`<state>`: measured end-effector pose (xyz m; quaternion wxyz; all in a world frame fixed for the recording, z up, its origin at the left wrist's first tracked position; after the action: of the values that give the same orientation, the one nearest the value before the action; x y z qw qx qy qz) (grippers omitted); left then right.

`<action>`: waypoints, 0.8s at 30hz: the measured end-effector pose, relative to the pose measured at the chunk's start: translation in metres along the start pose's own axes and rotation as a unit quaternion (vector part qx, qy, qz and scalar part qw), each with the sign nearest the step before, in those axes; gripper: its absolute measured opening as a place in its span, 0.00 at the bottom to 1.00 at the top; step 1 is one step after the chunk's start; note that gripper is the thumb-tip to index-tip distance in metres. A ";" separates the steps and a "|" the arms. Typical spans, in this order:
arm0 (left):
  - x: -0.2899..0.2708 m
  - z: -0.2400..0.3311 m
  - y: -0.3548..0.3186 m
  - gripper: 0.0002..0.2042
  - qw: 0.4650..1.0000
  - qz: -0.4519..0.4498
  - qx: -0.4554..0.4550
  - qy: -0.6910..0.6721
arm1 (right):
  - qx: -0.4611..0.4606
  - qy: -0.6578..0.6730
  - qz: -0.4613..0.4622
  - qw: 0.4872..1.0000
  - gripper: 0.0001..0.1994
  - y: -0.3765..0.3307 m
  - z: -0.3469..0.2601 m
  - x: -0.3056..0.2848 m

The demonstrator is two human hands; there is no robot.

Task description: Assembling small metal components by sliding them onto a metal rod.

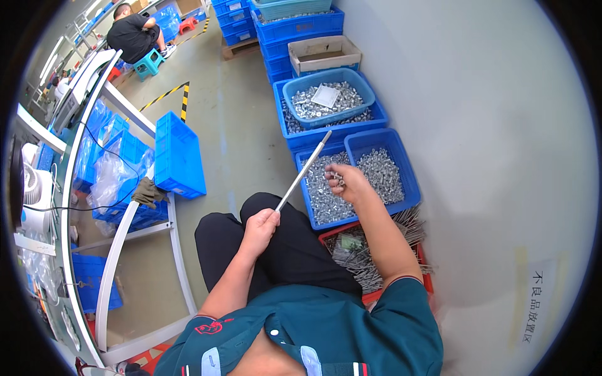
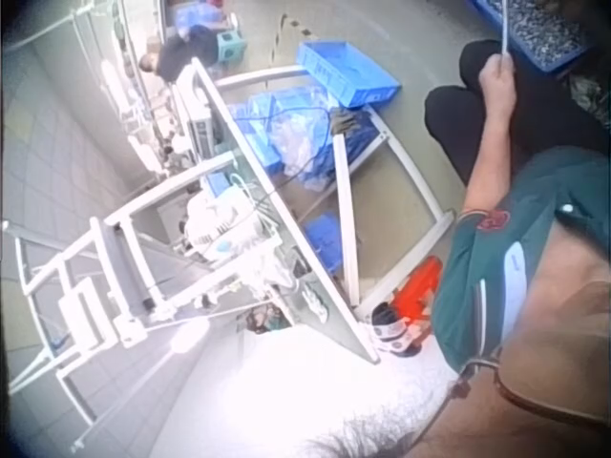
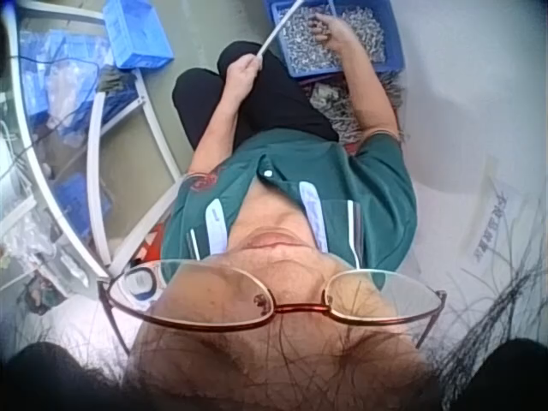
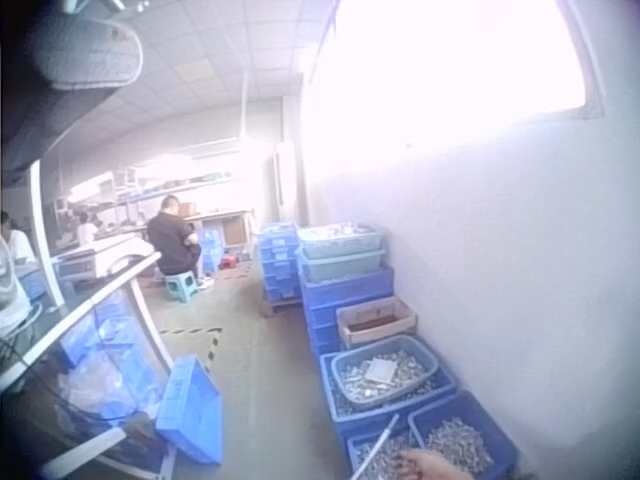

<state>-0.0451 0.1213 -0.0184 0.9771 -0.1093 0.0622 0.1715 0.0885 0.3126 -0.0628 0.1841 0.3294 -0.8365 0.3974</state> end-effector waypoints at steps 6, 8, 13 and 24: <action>0.003 0.002 -0.001 0.12 1.000 -0.011 -0.004 0.001 | -0.011 0.132 -0.101 0.986 0.08 0.004 -0.014 0.002; 0.004 0.002 -0.002 0.12 1.000 -0.010 0.000 0.004 | -0.035 0.151 -0.105 0.982 0.13 -0.002 -0.031 0.009; 0.006 0.004 -0.002 0.12 1.000 -0.013 0.013 0.025 | -0.091 0.177 -0.119 0.973 0.14 -0.002 -0.067 0.018; 0.004 0.010 -0.003 0.12 0.997 0.009 0.040 0.058 | -0.172 -0.045 -0.053 0.983 0.09 -0.019 -0.092 0.034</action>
<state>-0.0398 0.1221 -0.0086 0.9739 -0.0795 0.1267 0.1708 0.0815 0.3622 0.0233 0.2208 0.3547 -0.8811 0.2217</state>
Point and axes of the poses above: each hand's wrist, its own y-axis towards the middle knuckle, its own x-axis out of the palm, z = x × y, the point moved 10 cm from there along y, towards the middle knuckle, and after that the axes turned 7 degrees about -z, right-handed, at the moved point
